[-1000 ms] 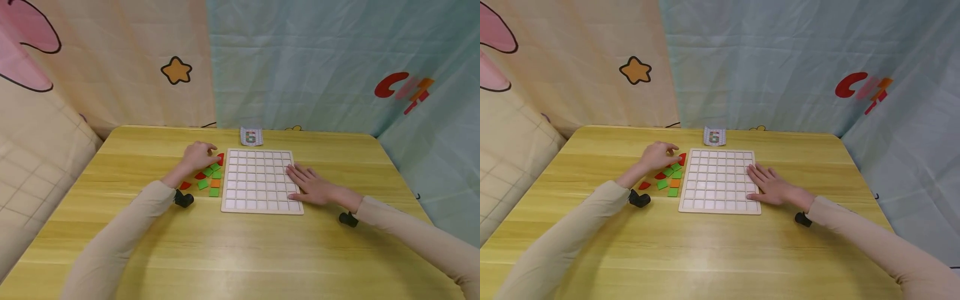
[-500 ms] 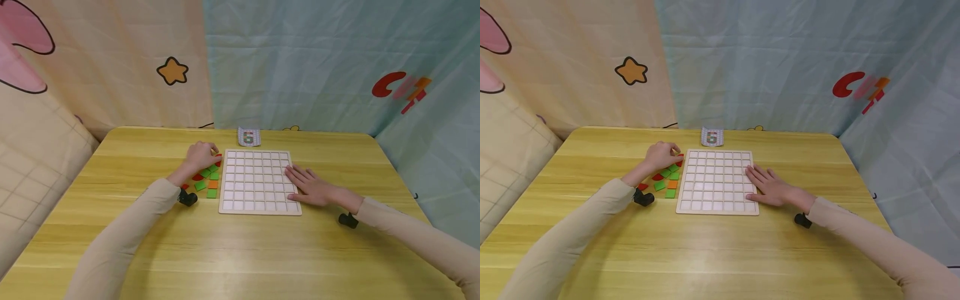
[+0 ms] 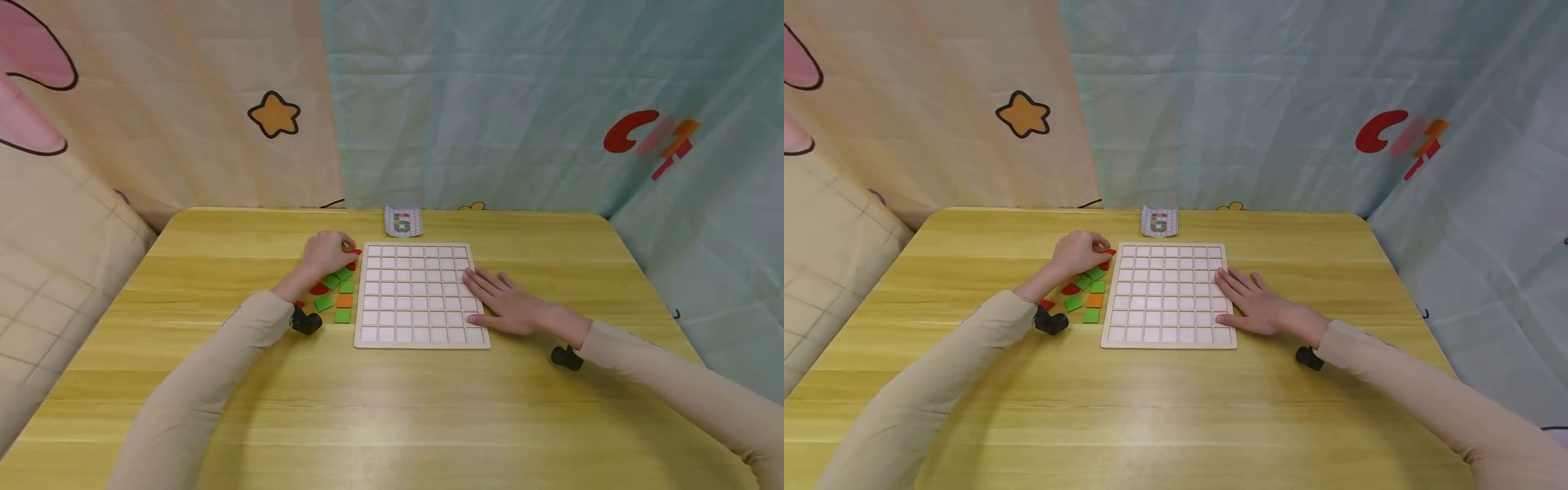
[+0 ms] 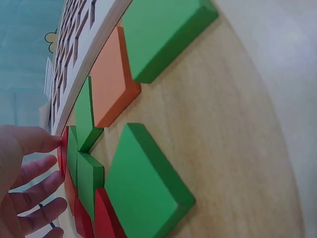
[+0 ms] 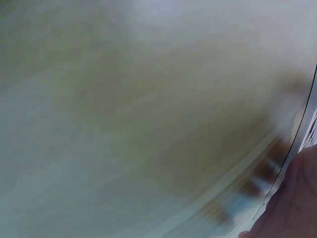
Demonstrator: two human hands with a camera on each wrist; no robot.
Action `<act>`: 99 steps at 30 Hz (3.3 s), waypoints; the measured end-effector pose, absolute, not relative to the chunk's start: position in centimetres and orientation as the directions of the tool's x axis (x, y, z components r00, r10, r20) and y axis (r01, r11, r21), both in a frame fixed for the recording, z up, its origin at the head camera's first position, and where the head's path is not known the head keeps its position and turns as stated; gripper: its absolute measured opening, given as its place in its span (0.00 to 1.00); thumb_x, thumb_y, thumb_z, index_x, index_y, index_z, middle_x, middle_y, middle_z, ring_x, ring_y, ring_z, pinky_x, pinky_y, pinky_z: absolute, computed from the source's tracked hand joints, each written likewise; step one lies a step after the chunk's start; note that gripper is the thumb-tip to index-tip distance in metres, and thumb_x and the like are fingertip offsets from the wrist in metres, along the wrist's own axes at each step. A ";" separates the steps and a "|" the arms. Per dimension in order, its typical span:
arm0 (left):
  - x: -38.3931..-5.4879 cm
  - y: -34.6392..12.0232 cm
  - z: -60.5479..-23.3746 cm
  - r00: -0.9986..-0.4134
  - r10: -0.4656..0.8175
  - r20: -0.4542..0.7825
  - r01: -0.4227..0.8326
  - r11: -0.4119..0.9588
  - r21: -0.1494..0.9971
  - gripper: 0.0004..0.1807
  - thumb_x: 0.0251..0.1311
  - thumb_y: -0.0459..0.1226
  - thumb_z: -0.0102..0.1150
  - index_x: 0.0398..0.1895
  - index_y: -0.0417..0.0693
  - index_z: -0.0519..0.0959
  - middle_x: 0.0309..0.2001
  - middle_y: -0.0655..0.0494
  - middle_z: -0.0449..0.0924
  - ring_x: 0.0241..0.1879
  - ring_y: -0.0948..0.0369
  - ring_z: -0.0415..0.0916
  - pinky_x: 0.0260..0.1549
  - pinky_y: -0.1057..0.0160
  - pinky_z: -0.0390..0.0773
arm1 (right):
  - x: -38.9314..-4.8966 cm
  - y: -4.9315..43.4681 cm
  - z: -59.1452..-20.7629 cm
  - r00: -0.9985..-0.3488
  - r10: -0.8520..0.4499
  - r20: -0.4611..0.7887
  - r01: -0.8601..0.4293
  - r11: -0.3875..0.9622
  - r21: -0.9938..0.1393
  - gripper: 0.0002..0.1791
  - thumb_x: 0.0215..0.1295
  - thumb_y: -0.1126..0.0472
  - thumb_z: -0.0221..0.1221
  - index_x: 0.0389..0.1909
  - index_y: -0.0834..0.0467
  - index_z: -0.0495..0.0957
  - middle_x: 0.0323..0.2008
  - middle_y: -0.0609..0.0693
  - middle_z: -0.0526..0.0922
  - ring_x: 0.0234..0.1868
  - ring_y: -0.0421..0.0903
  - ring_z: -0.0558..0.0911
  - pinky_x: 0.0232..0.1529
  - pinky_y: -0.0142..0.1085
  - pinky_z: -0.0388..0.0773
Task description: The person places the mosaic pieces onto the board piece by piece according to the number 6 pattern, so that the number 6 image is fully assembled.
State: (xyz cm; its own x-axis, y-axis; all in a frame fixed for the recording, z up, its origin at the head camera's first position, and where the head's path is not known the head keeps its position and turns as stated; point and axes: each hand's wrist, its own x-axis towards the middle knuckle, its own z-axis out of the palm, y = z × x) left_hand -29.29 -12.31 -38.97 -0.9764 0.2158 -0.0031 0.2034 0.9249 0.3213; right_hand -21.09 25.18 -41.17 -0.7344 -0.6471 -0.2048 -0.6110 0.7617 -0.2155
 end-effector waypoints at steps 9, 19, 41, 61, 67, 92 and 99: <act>-29.3 -12.6 -39.0 -0.974 0.225 -0.014 0.203 0.900 0.386 0.18 0.60 0.42 0.59 0.52 0.46 0.82 0.48 0.46 0.83 0.45 0.51 0.79 0.40 0.54 0.77 | -20.9 25.0 -40.9 -0.738 -0.648 -0.188 -0.618 0.761 -0.199 0.45 0.71 0.40 0.46 0.76 0.61 0.40 0.77 0.59 0.39 0.77 0.57 0.40 0.71 0.61 0.40; -29.3 -12.9 -39.1 -0.982 0.189 -0.013 0.169 0.904 0.392 0.20 0.57 0.49 0.62 0.48 0.47 0.83 0.42 0.50 0.84 0.41 0.54 0.78 0.36 0.57 0.75 | -21.0 24.9 -40.7 -0.726 -0.660 -0.193 -0.632 0.751 -0.194 0.45 0.71 0.39 0.45 0.76 0.62 0.40 0.77 0.60 0.39 0.77 0.58 0.41 0.72 0.58 0.43; -29.5 -13.1 -39.1 -0.978 0.198 0.068 0.209 0.911 0.356 0.19 0.55 0.49 0.62 0.47 0.49 0.85 0.45 0.52 0.86 0.42 0.54 0.81 0.34 0.58 0.74 | -20.5 24.8 -40.5 -0.732 -0.654 -0.191 -0.631 0.757 -0.170 0.43 0.72 0.40 0.45 0.76 0.62 0.41 0.77 0.59 0.40 0.77 0.57 0.42 0.73 0.57 0.42; -28.3 -9.0 -37.9 -0.939 0.314 0.138 0.343 0.866 0.365 0.18 0.54 0.49 0.65 0.45 0.51 0.86 0.41 0.55 0.86 0.34 0.59 0.79 0.22 0.65 0.70 | -21.2 25.6 -41.5 -0.735 -0.643 -0.218 -0.628 0.765 -0.139 0.44 0.72 0.35 0.37 0.77 0.57 0.37 0.77 0.55 0.35 0.78 0.53 0.38 0.73 0.55 0.41; -28.0 -7.5 -37.8 -0.932 0.333 0.143 0.362 0.847 0.390 0.17 0.54 0.48 0.65 0.44 0.51 0.86 0.43 0.57 0.86 0.37 0.59 0.79 0.22 0.66 0.69 | -21.0 25.3 -41.2 -0.722 -0.665 -0.191 -0.646 0.747 -0.158 0.43 0.73 0.38 0.40 0.76 0.60 0.39 0.77 0.59 0.38 0.77 0.56 0.41 0.72 0.57 0.44; -28.2 -2.0 -38.7 -0.894 0.430 0.125 0.439 0.792 0.425 0.16 0.53 0.48 0.68 0.44 0.56 0.87 0.42 0.63 0.87 0.36 0.62 0.81 0.22 0.66 0.70 | -20.8 25.0 -41.3 -0.713 -0.674 -0.191 -0.650 0.739 -0.178 0.44 0.72 0.36 0.39 0.76 0.60 0.39 0.77 0.59 0.39 0.77 0.56 0.41 0.71 0.58 0.46; -28.6 -1.0 -39.3 -0.885 0.450 0.117 0.456 0.790 0.410 0.15 0.54 0.48 0.67 0.43 0.56 0.87 0.42 0.63 0.87 0.37 0.62 0.82 0.23 0.66 0.71 | -20.7 25.0 -41.2 -0.714 -0.673 -0.194 -0.648 0.740 -0.183 0.44 0.72 0.36 0.39 0.76 0.60 0.39 0.77 0.59 0.39 0.77 0.55 0.41 0.71 0.58 0.45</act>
State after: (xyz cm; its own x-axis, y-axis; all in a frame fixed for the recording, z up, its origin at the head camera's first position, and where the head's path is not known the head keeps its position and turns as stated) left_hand -28.58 -1.03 -39.28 -0.8853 0.4500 0.1175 0.4559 0.7898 0.4103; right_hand -20.72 25.01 -41.19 -0.7138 -0.6730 -0.1940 -0.6476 0.7396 -0.1832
